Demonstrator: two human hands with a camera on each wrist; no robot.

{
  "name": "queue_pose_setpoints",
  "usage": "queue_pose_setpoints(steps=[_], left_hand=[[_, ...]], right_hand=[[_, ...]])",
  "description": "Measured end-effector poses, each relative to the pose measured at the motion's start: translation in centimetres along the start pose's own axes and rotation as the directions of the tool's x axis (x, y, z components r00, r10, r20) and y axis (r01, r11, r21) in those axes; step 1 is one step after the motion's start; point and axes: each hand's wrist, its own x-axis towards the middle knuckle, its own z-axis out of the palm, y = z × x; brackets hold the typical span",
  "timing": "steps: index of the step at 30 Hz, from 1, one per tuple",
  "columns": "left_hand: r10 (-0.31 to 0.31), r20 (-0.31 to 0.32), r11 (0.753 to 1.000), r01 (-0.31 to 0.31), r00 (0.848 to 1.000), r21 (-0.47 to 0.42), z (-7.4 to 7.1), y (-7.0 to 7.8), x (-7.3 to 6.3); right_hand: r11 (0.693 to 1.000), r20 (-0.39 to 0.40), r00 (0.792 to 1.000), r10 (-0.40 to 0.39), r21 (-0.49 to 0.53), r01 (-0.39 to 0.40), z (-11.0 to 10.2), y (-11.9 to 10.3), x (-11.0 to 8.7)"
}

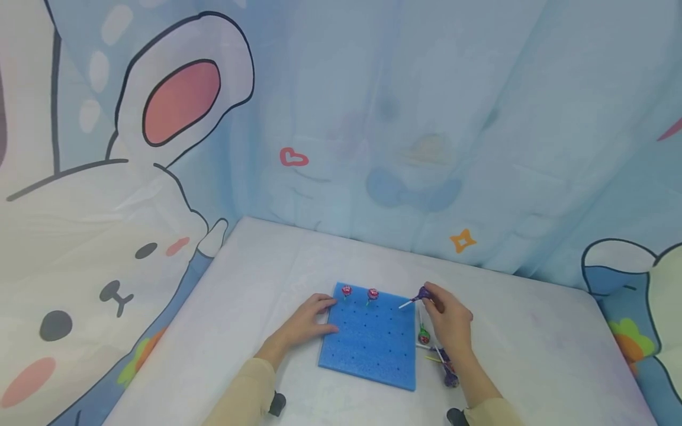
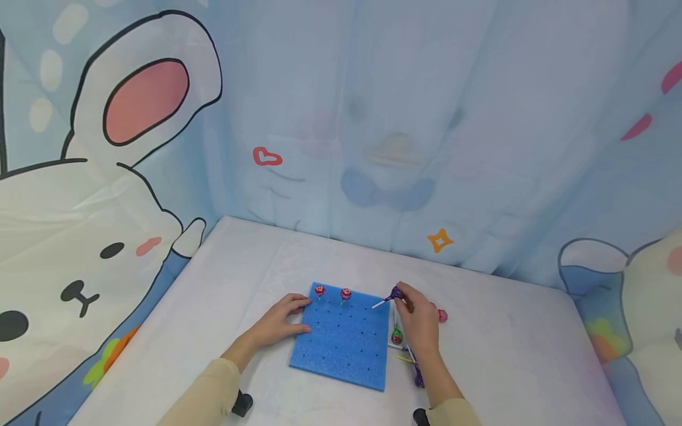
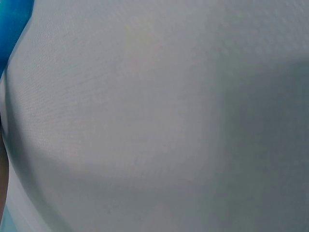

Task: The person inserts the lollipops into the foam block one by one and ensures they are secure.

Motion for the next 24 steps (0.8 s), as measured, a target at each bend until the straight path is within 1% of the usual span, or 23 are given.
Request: queue_pose_setpoints(steps=[4,9,11,14,19,24], left_hand=[[-0.011,0.004,1.000,0.011,1.000,-0.003,0.0,-0.1,0.0],[-0.023,0.002,1.000,0.023,1.000,-0.005,0.1,-0.1,-0.1],[-0.019,-0.001,1.000,0.019,1.000,-0.005,0.1,0.0,-0.1],[-0.010,-0.005,1.000,0.010,1.000,-0.008,0.1,0.1,-0.1],[-0.014,-0.005,1.000,0.014,1.000,-0.018,0.0,0.2,-0.2],[-0.014,-0.003,1.000,0.014,1.000,-0.017,0.0,0.1,-0.1]], right_hand=[[0.999,0.017,0.999,-0.043,0.017,0.043,0.9,-0.4,0.3],[0.996,0.033,0.996,-0.085,-0.034,0.086,1.6,-0.9,0.3],[0.994,0.041,0.995,-0.090,-0.066,0.092,1.8,-1.0,0.3],[0.992,0.055,0.994,-0.089,-0.083,0.094,2.1,-1.1,0.3],[0.991,0.068,0.992,-0.104,-0.078,0.109,2.5,-1.0,0.4],[0.990,0.083,0.992,-0.093,-0.102,0.101,2.9,-1.2,0.5]])
